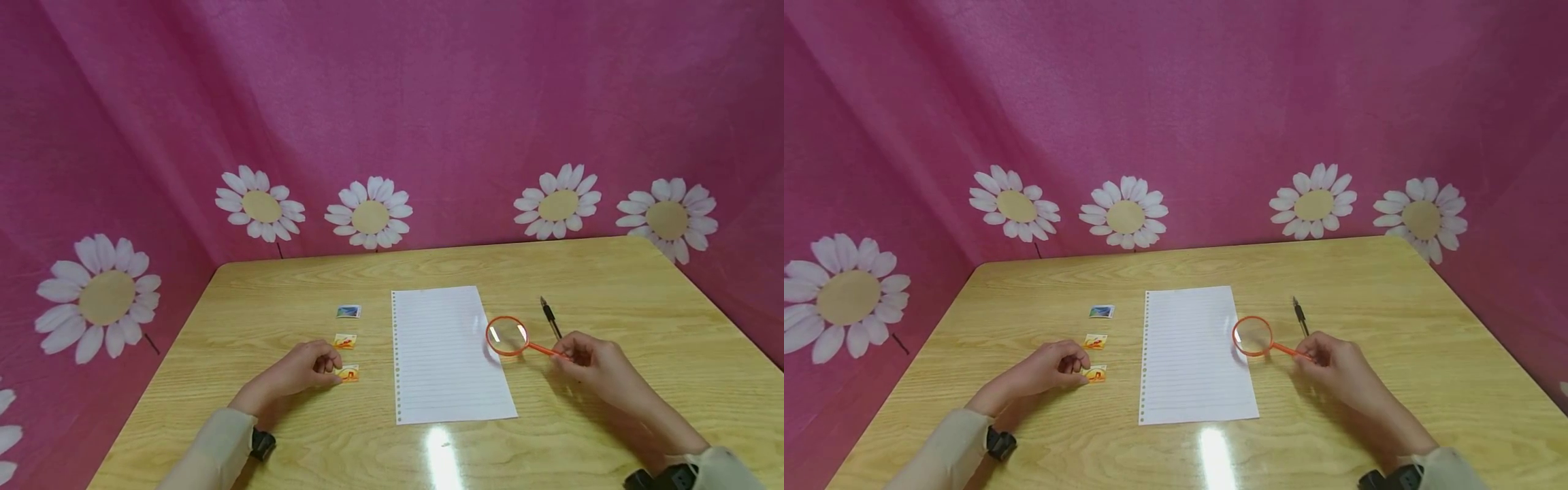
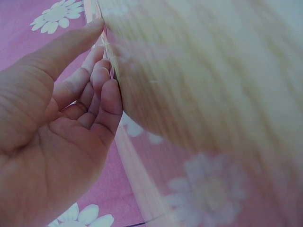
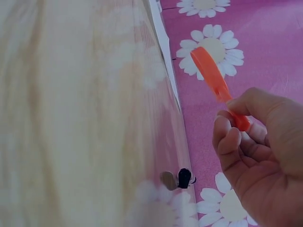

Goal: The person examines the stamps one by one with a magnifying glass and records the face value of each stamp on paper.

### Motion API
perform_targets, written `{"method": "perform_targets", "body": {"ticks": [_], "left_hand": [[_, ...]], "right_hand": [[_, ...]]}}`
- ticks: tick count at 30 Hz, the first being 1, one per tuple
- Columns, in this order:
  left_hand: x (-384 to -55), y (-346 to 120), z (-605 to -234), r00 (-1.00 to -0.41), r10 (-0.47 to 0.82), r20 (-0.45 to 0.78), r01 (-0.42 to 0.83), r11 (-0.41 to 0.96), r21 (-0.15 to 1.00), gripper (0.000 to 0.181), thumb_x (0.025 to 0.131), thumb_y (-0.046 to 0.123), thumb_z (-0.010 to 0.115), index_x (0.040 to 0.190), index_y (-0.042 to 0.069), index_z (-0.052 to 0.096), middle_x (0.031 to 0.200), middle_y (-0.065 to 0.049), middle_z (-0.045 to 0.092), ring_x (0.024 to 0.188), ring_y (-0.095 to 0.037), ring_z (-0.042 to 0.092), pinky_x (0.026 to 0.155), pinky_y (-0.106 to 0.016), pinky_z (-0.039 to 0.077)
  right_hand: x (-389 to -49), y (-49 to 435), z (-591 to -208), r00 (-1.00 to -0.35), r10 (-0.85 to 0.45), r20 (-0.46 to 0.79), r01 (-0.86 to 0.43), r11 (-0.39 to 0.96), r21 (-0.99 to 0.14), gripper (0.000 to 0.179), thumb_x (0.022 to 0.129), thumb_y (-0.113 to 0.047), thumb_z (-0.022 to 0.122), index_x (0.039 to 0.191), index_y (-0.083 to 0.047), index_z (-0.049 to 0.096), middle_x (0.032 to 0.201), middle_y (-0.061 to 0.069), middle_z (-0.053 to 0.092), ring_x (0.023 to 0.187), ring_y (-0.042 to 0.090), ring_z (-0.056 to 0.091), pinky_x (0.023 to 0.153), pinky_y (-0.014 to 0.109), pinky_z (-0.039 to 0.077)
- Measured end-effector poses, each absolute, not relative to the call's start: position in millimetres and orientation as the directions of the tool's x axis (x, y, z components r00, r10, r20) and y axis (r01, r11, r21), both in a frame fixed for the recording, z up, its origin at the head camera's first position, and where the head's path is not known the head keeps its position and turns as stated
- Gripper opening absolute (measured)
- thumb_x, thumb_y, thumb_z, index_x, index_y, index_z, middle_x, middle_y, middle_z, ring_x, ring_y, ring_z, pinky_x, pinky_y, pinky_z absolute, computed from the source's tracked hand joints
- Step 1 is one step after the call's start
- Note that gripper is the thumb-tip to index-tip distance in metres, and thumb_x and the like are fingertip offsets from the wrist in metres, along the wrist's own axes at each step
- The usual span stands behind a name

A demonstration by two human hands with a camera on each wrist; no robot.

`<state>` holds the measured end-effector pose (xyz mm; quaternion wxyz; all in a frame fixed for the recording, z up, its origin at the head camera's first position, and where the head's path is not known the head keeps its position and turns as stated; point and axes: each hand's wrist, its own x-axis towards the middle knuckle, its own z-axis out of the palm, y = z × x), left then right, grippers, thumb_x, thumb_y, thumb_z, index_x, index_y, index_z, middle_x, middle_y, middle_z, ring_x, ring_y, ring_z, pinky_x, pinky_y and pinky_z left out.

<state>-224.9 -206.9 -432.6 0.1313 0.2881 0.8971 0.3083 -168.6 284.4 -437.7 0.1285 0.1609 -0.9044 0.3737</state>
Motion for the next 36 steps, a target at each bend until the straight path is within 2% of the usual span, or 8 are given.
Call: {"method": "perform_targets", "body": {"ticks": [8,18,24,29,36], "left_hand": [[-224.0,-206.3,-433.6,-0.807,0.586,-0.077,0.413,0.652,0.635,0.015,0.087,0.017,0.073,0.093,0.008,0.063,0.080,0.002,0.051,0.071,-0.004,0.042,0.064,-0.019,0.038],[-226.0,-205.6,-433.4,-0.821,0.562,-0.106,0.379,0.673,0.635,0.017,0.087,0.018,0.074,0.095,0.008,0.063,0.081,0.001,0.052,0.073,-0.008,0.045,0.065,-0.019,0.038],[-225.7,-205.5,-431.4,-0.825,0.554,-0.110,0.369,0.677,0.637,0.018,0.087,0.019,0.074,0.096,0.007,0.063,0.082,-0.001,0.053,0.074,-0.008,0.045,0.066,-0.019,0.038],[-226.1,-205.4,-431.5,-0.821,0.561,-0.102,0.374,0.665,0.647,0.018,0.087,0.018,0.074,0.095,0.007,0.063,0.081,-0.002,0.052,0.074,-0.008,0.045,0.066,-0.019,0.038],[-225.5,-205.8,-431.3,-0.821,0.562,-0.102,0.376,0.666,0.644,0.017,0.087,0.018,0.074,0.094,0.008,0.063,0.081,-0.001,0.052,0.074,-0.008,0.045,0.066,-0.019,0.038]], "right_hand": [[-173.6,278.5,-434.8,-0.947,-0.103,0.304,-0.283,0.716,-0.638,0.004,0.088,-0.004,0.070,0.088,-0.004,0.066,0.070,-0.004,0.059,0.056,-0.003,0.043,0.046,0.021,0.038],[-181.0,272.6,-432.5,-0.963,0.004,0.269,-0.174,0.752,-0.635,0.007,0.089,-0.007,0.069,0.090,-0.001,0.065,0.072,0.004,0.063,0.054,-0.003,0.042,0.045,0.022,0.038],[-185.6,270.9,-431.2,-0.981,0.055,0.188,-0.084,0.747,-0.659,0.013,0.090,-0.010,0.067,0.092,0.003,0.064,0.072,0.006,0.065,0.055,-0.003,0.046,0.048,0.022,0.041],[-189.6,270.5,-430.1,-0.991,0.087,0.104,-0.010,0.718,-0.696,0.015,0.093,-0.010,0.062,0.096,0.005,0.062,0.075,0.007,0.065,0.055,0.003,0.051,0.048,0.023,0.044],[-190.1,269.3,-428.0,-0.995,0.099,0.020,0.053,0.687,-0.725,0.019,0.095,-0.012,0.057,0.100,0.005,0.060,0.071,0.006,0.062,0.053,0.007,0.050,0.046,0.026,0.043]]}}
